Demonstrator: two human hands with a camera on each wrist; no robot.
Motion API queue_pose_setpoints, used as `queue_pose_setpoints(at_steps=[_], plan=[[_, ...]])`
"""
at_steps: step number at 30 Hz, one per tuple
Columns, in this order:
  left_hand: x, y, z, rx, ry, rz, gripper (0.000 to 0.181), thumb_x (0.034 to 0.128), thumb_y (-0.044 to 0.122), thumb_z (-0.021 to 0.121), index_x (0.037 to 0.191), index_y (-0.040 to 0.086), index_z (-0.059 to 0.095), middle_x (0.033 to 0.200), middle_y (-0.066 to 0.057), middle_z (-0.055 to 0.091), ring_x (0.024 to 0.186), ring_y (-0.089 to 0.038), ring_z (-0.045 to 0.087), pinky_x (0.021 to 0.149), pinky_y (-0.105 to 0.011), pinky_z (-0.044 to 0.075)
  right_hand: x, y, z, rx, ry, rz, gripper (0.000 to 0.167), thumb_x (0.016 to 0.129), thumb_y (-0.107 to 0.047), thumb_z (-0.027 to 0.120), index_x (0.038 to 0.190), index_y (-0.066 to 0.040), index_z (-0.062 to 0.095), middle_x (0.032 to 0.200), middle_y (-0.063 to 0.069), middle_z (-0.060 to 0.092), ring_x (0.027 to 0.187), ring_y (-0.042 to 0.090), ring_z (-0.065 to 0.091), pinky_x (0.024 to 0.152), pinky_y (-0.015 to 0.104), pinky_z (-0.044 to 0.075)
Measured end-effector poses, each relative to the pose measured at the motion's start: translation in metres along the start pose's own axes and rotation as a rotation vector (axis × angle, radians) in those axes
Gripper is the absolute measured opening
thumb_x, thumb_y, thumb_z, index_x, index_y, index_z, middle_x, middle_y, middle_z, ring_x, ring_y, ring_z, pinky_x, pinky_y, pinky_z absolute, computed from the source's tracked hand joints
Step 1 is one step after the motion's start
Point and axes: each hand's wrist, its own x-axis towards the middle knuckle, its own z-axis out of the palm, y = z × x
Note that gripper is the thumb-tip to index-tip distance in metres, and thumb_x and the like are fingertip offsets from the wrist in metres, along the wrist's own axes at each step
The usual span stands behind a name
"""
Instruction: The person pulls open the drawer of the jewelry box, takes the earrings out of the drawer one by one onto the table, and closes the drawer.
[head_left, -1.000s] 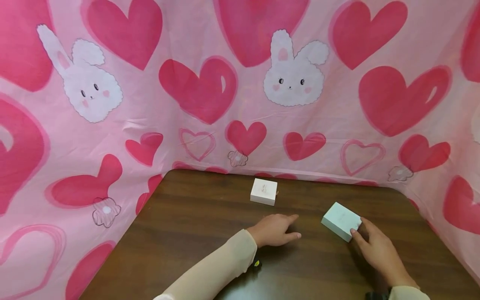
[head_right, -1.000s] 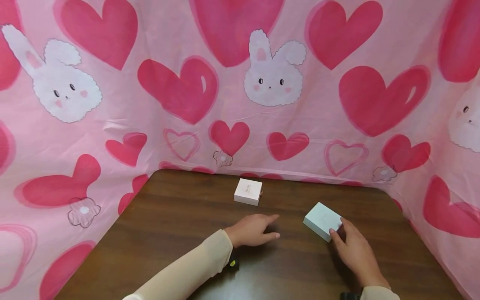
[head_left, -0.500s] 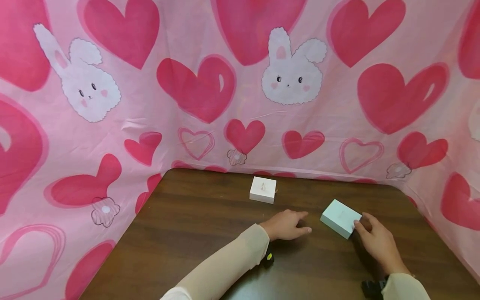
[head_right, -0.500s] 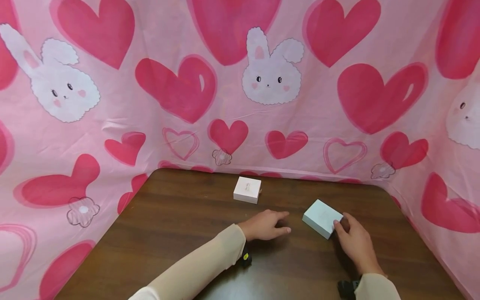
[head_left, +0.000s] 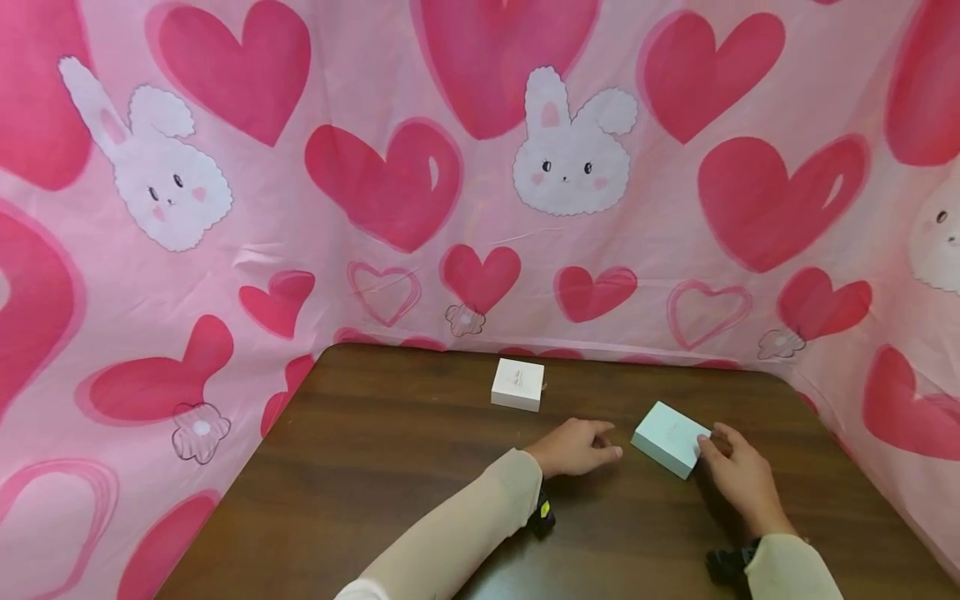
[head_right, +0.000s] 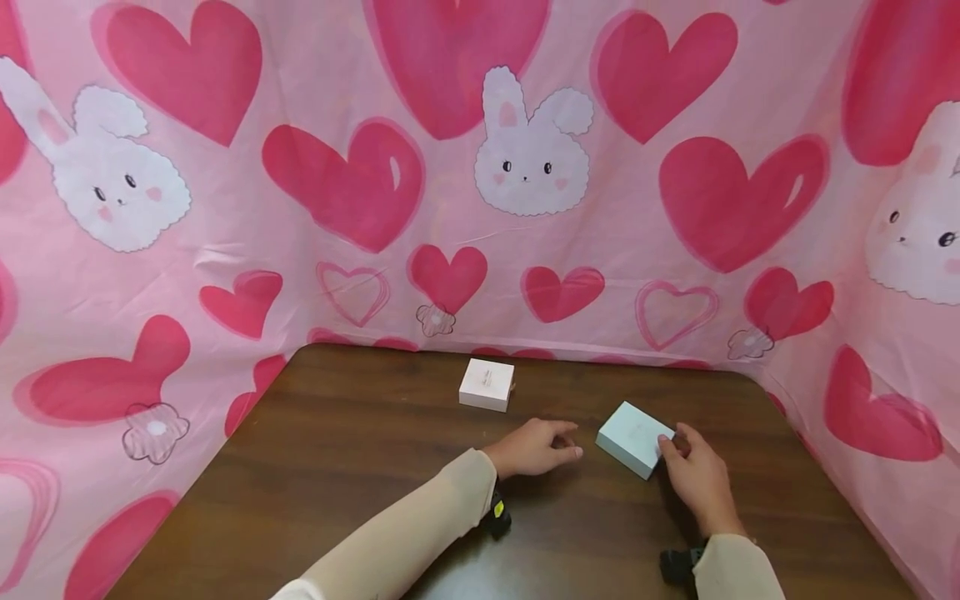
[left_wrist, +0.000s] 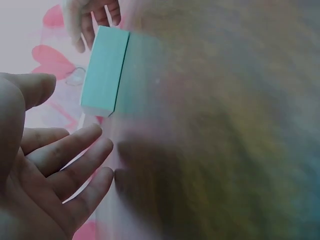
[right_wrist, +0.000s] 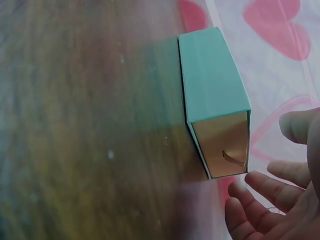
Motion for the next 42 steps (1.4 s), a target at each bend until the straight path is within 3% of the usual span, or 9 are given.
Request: queue_pose_setpoints(at_steps=[6,11,21,27,34,38,42], plan=[[0.014,0.007,0.004,-0.011,0.0,-0.022,0.054,0.0956,0.043,0.06,0.139,0.011,0.054,0.101,0.013,0.067,0.084,0.005,0.058,0.077,-0.016,0.046,0.003,0.001,-0.001,0.068,-0.011,0.066,0.079,0.101,-0.054,0.036,0.147,0.009,0.026,0.143,0.035,0.034,0.125,0.052,0.038,0.096,0.065,0.031],[0.026,0.013,0.009,-0.047,0.005,-0.058,0.053,0.0944,0.043,0.062,0.138,0.014,0.055,0.099,0.014,0.066,0.081,0.004,0.058,0.076,-0.016,0.046,0.007,0.003,-0.004,0.138,0.0,0.076,0.079,0.101,-0.053,0.037,0.146,0.011,0.027,0.142,0.034,0.036,0.126,0.05,0.036,0.098,0.063,0.03],[0.047,0.024,0.017,-0.07,0.001,-0.089,0.048,0.095,0.042,0.061,0.134,0.013,0.059,0.095,0.012,0.065,0.076,0.001,0.055,0.069,-0.018,0.045,0.016,0.007,-0.014,0.182,-0.043,0.141,0.084,0.099,-0.059,0.034,0.149,0.008,0.022,0.144,0.037,0.03,0.129,0.052,0.031,0.1,0.064,0.026],[0.052,0.022,0.023,-0.07,0.006,-0.125,0.048,0.0942,0.043,0.062,0.132,0.013,0.061,0.093,0.011,0.063,0.079,-0.003,0.055,0.071,-0.02,0.045,0.018,0.011,-0.009,0.251,-0.067,0.15,0.082,0.1,-0.054,0.037,0.148,0.011,0.021,0.141,0.038,0.034,0.123,0.049,0.04,0.096,0.059,0.035],[0.051,0.019,0.022,-0.111,0.037,-0.17,0.047,0.0943,0.043,0.062,0.129,0.011,0.063,0.105,0.007,0.067,0.088,-0.003,0.057,0.08,-0.022,0.046,0.019,0.017,-0.005,0.28,-0.076,0.151,0.081,0.1,-0.052,0.039,0.146,0.013,0.024,0.138,0.038,0.038,0.12,0.047,0.046,0.093,0.054,0.042],[0.051,0.022,0.021,-0.101,0.048,-0.188,0.044,0.0946,0.042,0.061,0.126,0.011,0.065,0.112,0.007,0.066,0.102,-0.004,0.058,0.088,-0.023,0.045,0.02,0.018,-0.005,0.271,-0.079,0.149,0.081,0.1,-0.053,0.04,0.146,0.012,0.026,0.139,0.038,0.036,0.12,0.048,0.045,0.093,0.055,0.042],[0.053,0.023,0.023,-0.041,0.062,-0.194,0.043,0.0946,0.043,0.061,0.123,0.012,0.068,0.115,0.007,0.066,0.108,-0.005,0.058,0.09,-0.022,0.044,0.022,0.016,-0.004,0.251,-0.083,0.155,0.08,0.099,-0.053,0.041,0.146,0.01,0.029,0.143,0.038,0.029,0.126,0.05,0.034,0.098,0.061,0.032]])
